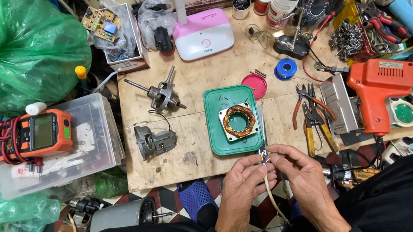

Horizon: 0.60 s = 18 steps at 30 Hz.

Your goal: The person works on a copper-wound stator coil, stripping and twisting wires by hand. They then use a heat gun to apply heat to the coil and continue manipulating the wires.

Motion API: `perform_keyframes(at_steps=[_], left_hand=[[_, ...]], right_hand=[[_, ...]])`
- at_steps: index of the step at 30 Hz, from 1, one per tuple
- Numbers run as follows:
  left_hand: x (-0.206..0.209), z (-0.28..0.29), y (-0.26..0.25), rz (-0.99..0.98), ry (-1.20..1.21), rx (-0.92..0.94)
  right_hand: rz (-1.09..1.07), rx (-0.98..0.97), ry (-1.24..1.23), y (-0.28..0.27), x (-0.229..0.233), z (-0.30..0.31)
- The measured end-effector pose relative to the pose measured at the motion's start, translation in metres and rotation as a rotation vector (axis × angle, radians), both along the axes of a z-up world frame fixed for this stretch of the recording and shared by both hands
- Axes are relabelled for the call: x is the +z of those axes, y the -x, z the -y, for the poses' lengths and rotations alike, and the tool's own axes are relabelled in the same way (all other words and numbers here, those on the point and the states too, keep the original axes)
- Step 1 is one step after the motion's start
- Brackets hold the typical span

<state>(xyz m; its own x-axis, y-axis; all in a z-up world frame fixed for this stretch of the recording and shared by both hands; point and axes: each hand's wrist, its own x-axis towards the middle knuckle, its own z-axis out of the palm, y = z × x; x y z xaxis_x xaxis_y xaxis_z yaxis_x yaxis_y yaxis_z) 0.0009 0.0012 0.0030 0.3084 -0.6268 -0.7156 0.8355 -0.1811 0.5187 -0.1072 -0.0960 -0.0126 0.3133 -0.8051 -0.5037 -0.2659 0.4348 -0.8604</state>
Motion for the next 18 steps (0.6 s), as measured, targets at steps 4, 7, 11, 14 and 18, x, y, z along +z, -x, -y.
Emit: perform_keyframes(at_steps=[4,7,11,14,18], left_hand=[[-0.0037,0.0005,0.001,-0.013,0.006,0.009],[-0.0073,-0.0007,0.0018,0.002,0.019,-0.008],[-0.0078,-0.0006,0.0017,0.001,0.025,0.0],[-0.0084,0.0004,0.002,-0.01,0.025,0.006],[-0.0043,0.0011,0.0017,-0.027,0.001,0.022]], right_hand=[[0.041,-0.012,-0.006,0.0013,-0.0052,0.0],[0.047,-0.014,-0.006,0.0012,-0.0062,0.0001],[0.052,-0.004,-0.009,0.0017,-0.0067,-0.0001],[0.065,-0.013,-0.018,0.0009,-0.0041,-0.0001],[0.049,-0.018,-0.012,0.0019,-0.0051,-0.0015]])
